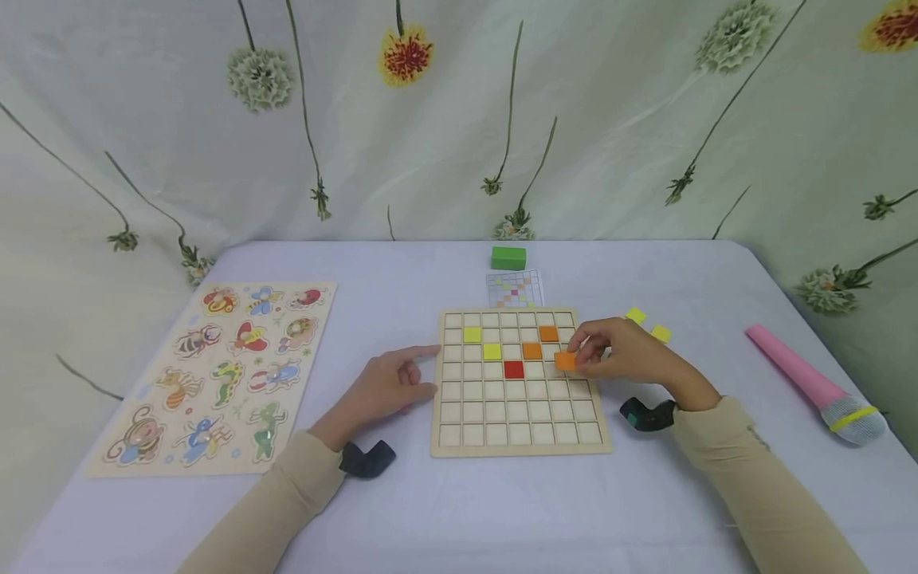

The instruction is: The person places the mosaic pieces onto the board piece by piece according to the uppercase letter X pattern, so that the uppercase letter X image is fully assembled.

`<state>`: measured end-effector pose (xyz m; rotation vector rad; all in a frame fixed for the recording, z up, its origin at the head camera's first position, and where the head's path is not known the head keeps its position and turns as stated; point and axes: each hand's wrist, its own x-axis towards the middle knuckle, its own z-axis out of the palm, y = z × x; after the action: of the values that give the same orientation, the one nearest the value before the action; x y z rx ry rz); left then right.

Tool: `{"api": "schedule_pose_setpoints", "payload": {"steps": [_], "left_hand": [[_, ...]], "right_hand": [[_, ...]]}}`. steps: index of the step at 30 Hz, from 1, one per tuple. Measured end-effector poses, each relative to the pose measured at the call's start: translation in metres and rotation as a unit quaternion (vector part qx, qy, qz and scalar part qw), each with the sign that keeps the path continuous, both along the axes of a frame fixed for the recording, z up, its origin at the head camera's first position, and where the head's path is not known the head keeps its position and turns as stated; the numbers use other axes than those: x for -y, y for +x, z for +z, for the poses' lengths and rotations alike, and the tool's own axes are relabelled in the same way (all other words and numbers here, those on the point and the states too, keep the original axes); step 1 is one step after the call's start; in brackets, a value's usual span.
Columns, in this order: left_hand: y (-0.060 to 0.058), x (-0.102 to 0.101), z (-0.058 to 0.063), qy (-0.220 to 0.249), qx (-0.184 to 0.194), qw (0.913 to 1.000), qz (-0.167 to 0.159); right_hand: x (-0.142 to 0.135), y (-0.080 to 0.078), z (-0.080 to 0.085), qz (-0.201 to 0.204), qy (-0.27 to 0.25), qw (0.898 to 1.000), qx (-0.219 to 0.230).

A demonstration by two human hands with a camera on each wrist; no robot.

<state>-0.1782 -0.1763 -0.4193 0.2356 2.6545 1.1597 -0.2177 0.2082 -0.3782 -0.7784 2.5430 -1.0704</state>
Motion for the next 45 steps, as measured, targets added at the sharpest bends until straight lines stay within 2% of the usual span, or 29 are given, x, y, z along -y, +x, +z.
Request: {"api": "schedule_pose_setpoints", "payload": {"steps": [10, 17, 31, 37, 45], "left_hand": [[0.001, 0.0, 0.0, 0.008, -0.001, 1.0, 0.0], [0.001, 0.0, 0.0, 0.005, 0.0, 1.0, 0.003], [0.001, 0.0, -0.001, 0.004, 0.003, 1.0, 0.005], [0.001, 0.0, -0.001, 0.002, 0.002, 1.0, 0.005], [0.0, 0.0, -0.001, -0.003, 0.009, 0.9999, 0.009]], "right_hand": [[0.025, 0.002, -0.003, 0.037, 0.001, 0.999, -0.001], [0.041, 0.003, -0.006, 0.036, 0.015, 0.999, 0.001], [0.072, 0.008, -0.008, 0.076, -0.008, 0.997, 0.01], [0.083, 0.009, -0.008, 0.068, 0.004, 0.997, 0.027], [0.092, 0.011, -0.007, 0.057, 0.032, 0.998, 0.02]]}}
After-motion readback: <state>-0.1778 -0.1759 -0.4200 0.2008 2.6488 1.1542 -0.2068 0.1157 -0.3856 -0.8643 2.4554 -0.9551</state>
